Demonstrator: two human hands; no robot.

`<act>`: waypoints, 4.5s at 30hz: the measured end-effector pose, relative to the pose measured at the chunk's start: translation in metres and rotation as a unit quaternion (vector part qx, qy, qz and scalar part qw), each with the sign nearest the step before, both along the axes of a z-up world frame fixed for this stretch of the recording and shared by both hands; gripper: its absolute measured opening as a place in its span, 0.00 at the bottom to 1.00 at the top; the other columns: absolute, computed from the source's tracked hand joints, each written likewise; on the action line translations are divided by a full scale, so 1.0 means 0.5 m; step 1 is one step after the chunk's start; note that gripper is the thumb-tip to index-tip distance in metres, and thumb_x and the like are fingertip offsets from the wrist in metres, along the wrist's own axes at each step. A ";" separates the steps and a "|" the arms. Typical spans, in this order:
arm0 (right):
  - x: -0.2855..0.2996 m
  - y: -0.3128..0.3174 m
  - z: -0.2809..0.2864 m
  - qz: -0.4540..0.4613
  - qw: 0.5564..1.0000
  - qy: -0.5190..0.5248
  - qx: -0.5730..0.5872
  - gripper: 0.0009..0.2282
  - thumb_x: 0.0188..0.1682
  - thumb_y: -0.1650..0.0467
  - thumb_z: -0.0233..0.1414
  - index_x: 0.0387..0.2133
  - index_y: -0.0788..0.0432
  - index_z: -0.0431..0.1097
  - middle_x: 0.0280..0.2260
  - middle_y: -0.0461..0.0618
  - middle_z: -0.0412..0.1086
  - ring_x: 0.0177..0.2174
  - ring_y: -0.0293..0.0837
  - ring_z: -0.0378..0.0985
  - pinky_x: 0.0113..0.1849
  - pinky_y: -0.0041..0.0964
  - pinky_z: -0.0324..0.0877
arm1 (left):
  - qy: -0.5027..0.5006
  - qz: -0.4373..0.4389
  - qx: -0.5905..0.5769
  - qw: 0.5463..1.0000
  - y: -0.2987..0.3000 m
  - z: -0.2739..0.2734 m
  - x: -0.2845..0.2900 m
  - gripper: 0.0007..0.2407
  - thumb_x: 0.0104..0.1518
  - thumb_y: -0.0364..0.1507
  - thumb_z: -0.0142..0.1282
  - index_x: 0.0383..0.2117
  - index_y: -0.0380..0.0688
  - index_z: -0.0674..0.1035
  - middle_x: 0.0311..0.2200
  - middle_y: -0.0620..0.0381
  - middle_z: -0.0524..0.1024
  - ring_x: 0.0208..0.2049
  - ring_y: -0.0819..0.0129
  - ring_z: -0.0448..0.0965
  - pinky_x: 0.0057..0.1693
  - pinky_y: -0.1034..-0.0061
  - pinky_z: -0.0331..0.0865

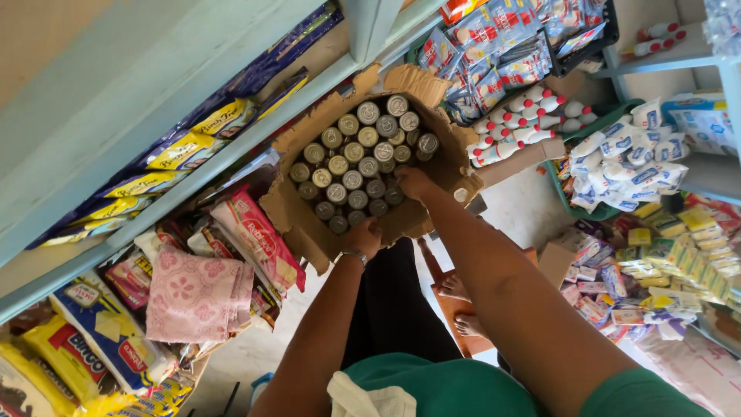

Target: Stocking canned sardines onto a retail shelf from a cardboard box.

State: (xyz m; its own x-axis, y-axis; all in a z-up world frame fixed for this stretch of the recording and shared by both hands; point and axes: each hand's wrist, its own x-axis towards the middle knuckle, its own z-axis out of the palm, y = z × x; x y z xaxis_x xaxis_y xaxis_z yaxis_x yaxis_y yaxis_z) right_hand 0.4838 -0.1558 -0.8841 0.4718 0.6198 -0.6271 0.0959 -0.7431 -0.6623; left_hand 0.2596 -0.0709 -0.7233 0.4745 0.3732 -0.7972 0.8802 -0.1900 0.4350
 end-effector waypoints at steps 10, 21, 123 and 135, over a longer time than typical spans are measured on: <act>-0.028 -0.064 -0.384 0.239 0.964 -0.120 0.000 0.17 0.54 0.69 0.49 0.57 0.55 0.69 0.57 0.61 0.69 0.53 0.57 0.73 0.55 0.47 0.66 | -0.146 0.006 0.125 0.981 0.030 -0.207 0.054 0.33 0.50 0.31 0.63 0.66 0.41 0.63 0.64 0.32 0.59 0.65 0.36 0.59 0.68 0.59 0.58; -0.080 0.020 -0.085 0.148 0.988 -0.020 0.048 0.31 0.49 0.64 0.55 0.67 0.55 0.55 0.65 0.59 0.58 0.64 0.56 0.60 0.62 0.43 0.55 | -0.026 -0.108 0.134 0.985 0.074 -0.194 0.102 0.35 0.47 0.31 0.66 0.64 0.42 0.63 0.64 0.30 0.54 0.65 0.33 0.56 0.68 0.55 0.54; -0.456 0.295 1.852 0.232 0.789 0.123 0.556 0.20 0.43 0.78 0.62 0.50 0.65 0.71 0.41 0.51 0.78 0.42 0.41 0.80 0.45 0.39 0.75 | -0.734 0.275 0.241 0.573 0.206 1.448 -0.427 0.22 0.51 0.18 0.66 0.55 0.33 0.77 0.48 0.48 0.81 0.49 0.63 0.84 0.47 0.74 0.78; -0.528 0.336 2.120 0.335 0.697 0.057 0.631 0.17 0.45 0.77 0.62 0.49 0.66 0.72 0.40 0.49 0.76 0.40 0.38 0.78 0.45 0.37 0.75 | -0.706 0.252 0.400 0.527 0.166 1.749 -0.509 0.21 0.54 0.22 0.64 0.57 0.39 0.78 0.46 0.52 0.79 0.46 0.69 0.82 0.47 0.77 0.78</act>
